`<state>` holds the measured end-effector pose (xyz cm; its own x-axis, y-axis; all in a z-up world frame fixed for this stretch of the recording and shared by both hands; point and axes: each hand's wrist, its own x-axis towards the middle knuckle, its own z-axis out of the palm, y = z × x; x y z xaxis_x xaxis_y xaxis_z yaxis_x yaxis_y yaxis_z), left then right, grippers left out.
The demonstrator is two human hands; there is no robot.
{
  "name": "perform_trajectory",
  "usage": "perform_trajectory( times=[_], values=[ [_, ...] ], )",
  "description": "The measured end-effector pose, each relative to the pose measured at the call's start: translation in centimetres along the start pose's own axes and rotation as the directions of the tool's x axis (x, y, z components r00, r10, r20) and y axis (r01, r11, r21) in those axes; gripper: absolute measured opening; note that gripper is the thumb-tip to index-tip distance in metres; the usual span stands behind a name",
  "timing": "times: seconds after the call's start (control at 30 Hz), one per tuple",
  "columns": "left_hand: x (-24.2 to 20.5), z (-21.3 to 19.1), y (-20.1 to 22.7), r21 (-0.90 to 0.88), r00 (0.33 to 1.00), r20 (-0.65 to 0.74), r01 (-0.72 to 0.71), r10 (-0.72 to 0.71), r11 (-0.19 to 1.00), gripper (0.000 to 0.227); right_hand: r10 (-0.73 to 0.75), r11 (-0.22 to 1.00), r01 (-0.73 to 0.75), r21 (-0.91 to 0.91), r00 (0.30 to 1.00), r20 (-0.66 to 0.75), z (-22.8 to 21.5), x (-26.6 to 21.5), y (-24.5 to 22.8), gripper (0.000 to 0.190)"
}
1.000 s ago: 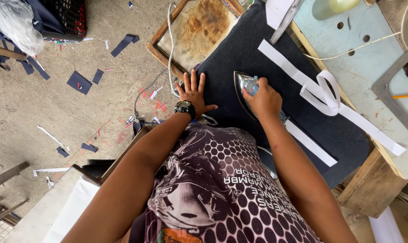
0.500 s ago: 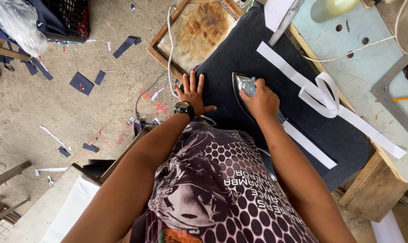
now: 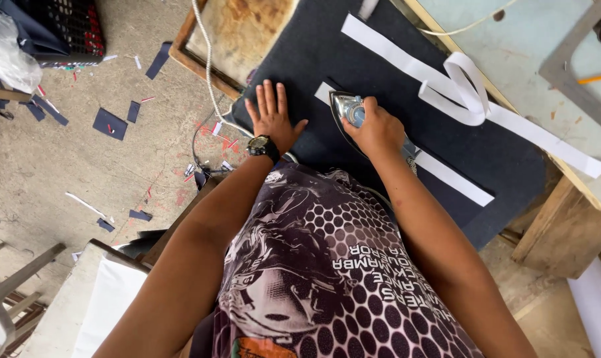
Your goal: The person irons a white strip of fabric placed on a dark blue material using a handheld iron. They move the iron back and forth along the strip while holding the fabric steady with their left hand.
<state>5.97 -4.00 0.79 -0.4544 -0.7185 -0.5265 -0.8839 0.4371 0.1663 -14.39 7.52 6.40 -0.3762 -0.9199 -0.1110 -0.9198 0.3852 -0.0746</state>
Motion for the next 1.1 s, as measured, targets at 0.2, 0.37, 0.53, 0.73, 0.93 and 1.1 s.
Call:
perform_trajectory(
  times=[0.2,0.37,0.53,0.73,0.93,1.1],
  values=[
    [-0.7,3.0,7.3,0.023,0.975,-0.044,-0.218,0.219,0.976,0.1,0.045,0.998,-0.047,0.033,0.996,0.077,1.5,-2.5,4.2,0.058],
    [-1.0,5.7,10.6,0.061,0.962,0.005,-0.272,0.273,0.96,0.094,0.068,0.996,-0.071,0.045,0.995,0.08,1.7,-4.8,6.9,0.061],
    [-1.5,5.8,11.4,0.079,0.967,0.028,-0.256,0.254,0.963,0.091,0.039,0.999,-0.039,0.009,0.999,-0.006,1.9,-5.9,8.1,0.062],
    [-1.7,5.0,10.5,0.106,0.978,0.077,-0.204,0.196,0.973,0.09,0.004,0.998,-0.008,-0.057,0.997,-0.072,2.3,-5.2,7.8,0.061],
    [-1.7,6.0,8.2,0.106,0.993,-0.096,-0.055,0.065,0.993,0.093,-0.064,0.998,0.063,-0.008,0.998,-0.025,3.3,-4.0,6.9,0.064],
    [-1.6,7.0,6.6,0.083,0.986,-0.168,0.028,-0.014,0.996,0.098,-0.088,0.996,0.088,0.003,0.996,0.035,2.9,-2.1,4.6,0.065]
  ],
)
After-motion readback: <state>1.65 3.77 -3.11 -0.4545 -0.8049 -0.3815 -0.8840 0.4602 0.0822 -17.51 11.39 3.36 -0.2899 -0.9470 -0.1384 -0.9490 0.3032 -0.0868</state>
